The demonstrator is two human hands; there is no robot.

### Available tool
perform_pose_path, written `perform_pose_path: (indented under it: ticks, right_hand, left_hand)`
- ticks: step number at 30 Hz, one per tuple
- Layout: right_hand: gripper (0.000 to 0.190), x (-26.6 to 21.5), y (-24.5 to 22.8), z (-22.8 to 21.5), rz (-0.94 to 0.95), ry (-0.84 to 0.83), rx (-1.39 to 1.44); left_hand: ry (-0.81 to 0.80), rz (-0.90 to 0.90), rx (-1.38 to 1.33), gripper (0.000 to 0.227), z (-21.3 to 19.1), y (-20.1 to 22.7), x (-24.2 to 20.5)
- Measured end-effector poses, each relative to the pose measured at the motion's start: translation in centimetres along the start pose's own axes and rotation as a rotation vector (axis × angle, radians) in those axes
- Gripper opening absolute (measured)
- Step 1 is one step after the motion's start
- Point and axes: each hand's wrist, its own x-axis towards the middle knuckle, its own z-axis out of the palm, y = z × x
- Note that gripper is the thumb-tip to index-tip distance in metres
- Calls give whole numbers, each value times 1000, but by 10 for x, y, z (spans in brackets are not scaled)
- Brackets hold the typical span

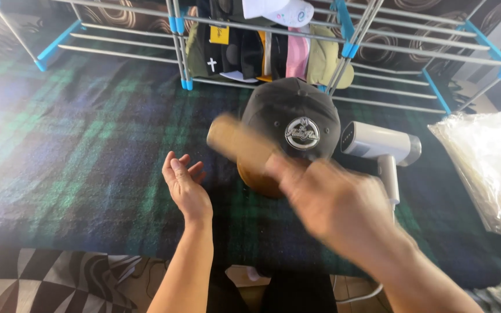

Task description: A person places a baseball cap on a wooden form and uses a small brush to clean or groom the fabric surface.

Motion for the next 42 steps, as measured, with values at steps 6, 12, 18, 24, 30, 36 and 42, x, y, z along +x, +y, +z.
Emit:
perform_pose_path:
  ticks: [6, 12, 18, 24, 30, 36, 42]
  right_hand:
    - [50, 8, 64, -3, 757, -317, 407]
    - [44, -61, 107, 12, 1139, -262, 246]
    - [37, -38, 29, 29, 425, 134, 404]
    - [40, -99, 50, 112, 695, 360, 336]
    - [32, -95, 44, 102, 416, 549, 235]
    - [36, -67, -9, 96, 90, 378, 27]
    - [23, -68, 1, 59, 55, 318, 12]
  left_hand:
    - [21, 1, 57, 56, -1, 9, -5]
    - [12, 6, 21, 51, 0, -10, 4]
    - [2, 6, 75, 52, 0, 5, -6]
    - [13, 157, 48, 43, -5, -27, 5]
    - [-3, 173, 91, 43, -3, -17, -2]
    - [-32, 177, 100, 45, -6, -18, -2]
    - [-25, 184, 96, 45, -4, -17, -4]
